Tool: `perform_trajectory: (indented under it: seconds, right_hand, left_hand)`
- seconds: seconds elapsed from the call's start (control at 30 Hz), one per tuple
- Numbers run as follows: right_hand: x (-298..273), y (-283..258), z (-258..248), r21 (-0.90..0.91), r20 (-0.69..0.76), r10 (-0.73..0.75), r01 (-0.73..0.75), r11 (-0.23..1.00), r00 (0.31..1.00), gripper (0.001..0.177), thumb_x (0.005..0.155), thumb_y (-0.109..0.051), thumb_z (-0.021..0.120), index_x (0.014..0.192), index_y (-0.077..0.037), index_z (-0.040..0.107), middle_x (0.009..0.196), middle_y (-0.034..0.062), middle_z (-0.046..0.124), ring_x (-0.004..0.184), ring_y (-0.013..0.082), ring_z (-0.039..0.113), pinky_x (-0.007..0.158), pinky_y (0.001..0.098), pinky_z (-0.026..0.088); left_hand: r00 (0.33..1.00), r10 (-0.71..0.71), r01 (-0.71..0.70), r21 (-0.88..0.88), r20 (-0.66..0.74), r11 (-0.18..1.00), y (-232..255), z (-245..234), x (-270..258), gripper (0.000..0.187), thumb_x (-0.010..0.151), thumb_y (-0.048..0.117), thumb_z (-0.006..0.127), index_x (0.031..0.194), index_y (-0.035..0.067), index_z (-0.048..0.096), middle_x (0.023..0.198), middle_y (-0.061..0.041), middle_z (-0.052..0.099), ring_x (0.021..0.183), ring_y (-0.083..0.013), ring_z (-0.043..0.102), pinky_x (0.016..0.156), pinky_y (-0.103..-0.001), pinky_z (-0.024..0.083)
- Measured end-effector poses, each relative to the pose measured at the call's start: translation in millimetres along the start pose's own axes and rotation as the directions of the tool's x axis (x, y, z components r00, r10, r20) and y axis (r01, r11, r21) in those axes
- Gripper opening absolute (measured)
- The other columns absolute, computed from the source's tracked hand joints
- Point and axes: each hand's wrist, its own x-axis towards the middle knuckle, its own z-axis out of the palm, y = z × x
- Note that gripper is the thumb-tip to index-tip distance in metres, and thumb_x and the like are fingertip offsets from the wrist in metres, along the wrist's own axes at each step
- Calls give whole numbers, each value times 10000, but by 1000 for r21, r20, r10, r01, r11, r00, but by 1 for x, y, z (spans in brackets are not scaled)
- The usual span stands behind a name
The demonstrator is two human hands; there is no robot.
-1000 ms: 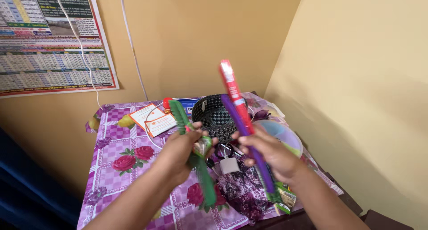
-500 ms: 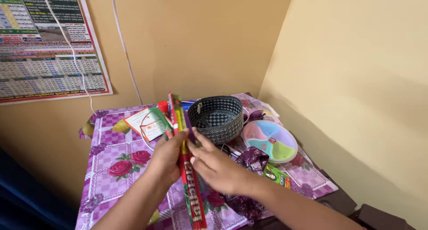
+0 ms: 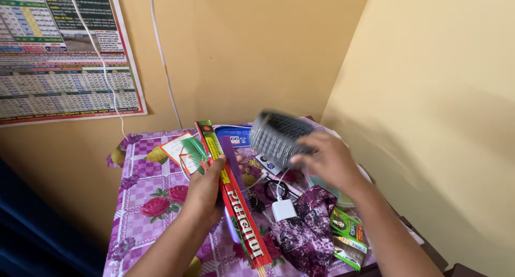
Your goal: The person retrieves a metal container from the refrigerator, places it on a side table, then returns to the refrigerator to retrieve a green bottle and tomatoes. The person places the tomatoes in a red bowl and the bottle on the side table. Finally, the person organizes items on top of the refrigerator.
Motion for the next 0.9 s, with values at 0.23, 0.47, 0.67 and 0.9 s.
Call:
perform_trajectory:
  seconds: [0.23,0.47,0.67,0.9]
  right_hand:
    - [2,13,-11,646,-192,210,-38,763,959,260,948,-200,738,1121,-18,669,1002,51,724,872,95,648,768,256,538]
    - [14,37,-5,965,-48,357,-49,258,933,257,1011,-262,578,1169,-62,548,1128,83,707,993,222,724,875,427,600]
    - [17,56,2,997,-12,467,-23,68,884,351,1036,-363,422,1250,-120,559,1144,68,677,1048,220,653,930,504,578]
    - [20,73,17,996,32,566,-73,49,824,363,1031,-394,404,1222,-125,556,1136,55,681,1019,218,657,932,528,548]
  left_hand:
    - [998,62,-62,13,21,998,-1,4,-7,309,1004,247,547,1156,-3,649,1007,-108,761,750,-200,688,648,-386,580]
    - [996,35,-28,90,-80,996,-18,9,53,278,995,272,659,1118,36,576,846,-80,614,701,-221,605,620,-440,543]
    - [996,35,-22,169,-78,985,-32,38,126,317,928,275,672,1115,31,595,851,-104,643,695,-253,662,593,-472,577]
    - [996,-85,78,497,-8,864,-46,47,187,389,879,230,799,1117,-41,654,912,-161,702,706,-264,695,627,-464,583]
